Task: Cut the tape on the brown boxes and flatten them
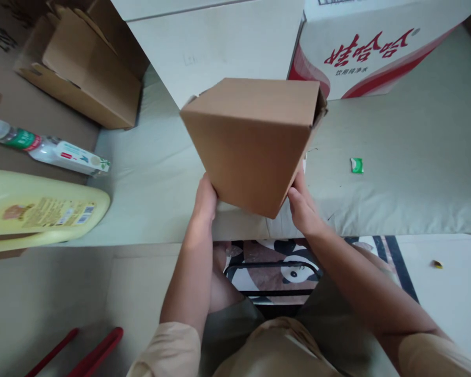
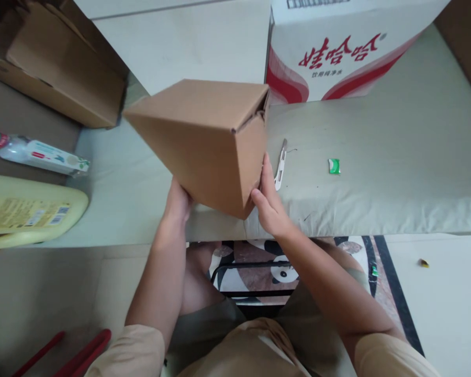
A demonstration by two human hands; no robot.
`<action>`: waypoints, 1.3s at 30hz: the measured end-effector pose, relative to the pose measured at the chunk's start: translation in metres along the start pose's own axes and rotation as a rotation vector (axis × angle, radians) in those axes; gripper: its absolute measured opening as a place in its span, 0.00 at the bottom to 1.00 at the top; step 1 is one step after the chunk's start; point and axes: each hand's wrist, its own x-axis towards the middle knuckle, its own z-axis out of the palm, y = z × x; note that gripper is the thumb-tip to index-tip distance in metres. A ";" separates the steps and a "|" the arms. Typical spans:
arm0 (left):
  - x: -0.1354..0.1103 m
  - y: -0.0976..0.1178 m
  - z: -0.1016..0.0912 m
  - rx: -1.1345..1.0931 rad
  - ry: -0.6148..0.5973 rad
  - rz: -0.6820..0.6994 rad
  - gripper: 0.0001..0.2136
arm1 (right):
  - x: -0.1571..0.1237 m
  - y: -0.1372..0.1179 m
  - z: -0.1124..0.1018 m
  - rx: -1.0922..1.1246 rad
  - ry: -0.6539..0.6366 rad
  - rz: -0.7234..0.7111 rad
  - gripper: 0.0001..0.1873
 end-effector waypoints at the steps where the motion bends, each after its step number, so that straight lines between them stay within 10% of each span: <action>1: -0.002 0.000 0.003 -0.026 -0.034 -0.040 0.29 | 0.001 -0.001 -0.003 -0.021 -0.002 0.005 0.44; 8: -0.011 0.005 0.003 0.064 -0.126 -0.098 0.38 | -0.003 0.002 -0.015 -0.088 -0.008 -0.021 0.44; 15: -0.015 0.010 0.012 -0.060 -0.067 -0.256 0.26 | -0.003 -0.005 -0.021 -0.005 0.037 -0.056 0.40; 23: -0.019 0.006 0.017 0.007 -0.301 -0.585 0.18 | -0.001 0.003 -0.020 0.046 0.226 -0.016 0.28; 33: -0.013 0.007 0.019 0.355 0.093 0.648 0.29 | 0.006 -0.022 -0.018 0.071 0.033 -0.042 0.23; 39: -0.021 0.023 0.022 0.452 0.060 0.747 0.27 | 0.012 -0.012 -0.023 0.128 -0.005 0.044 0.27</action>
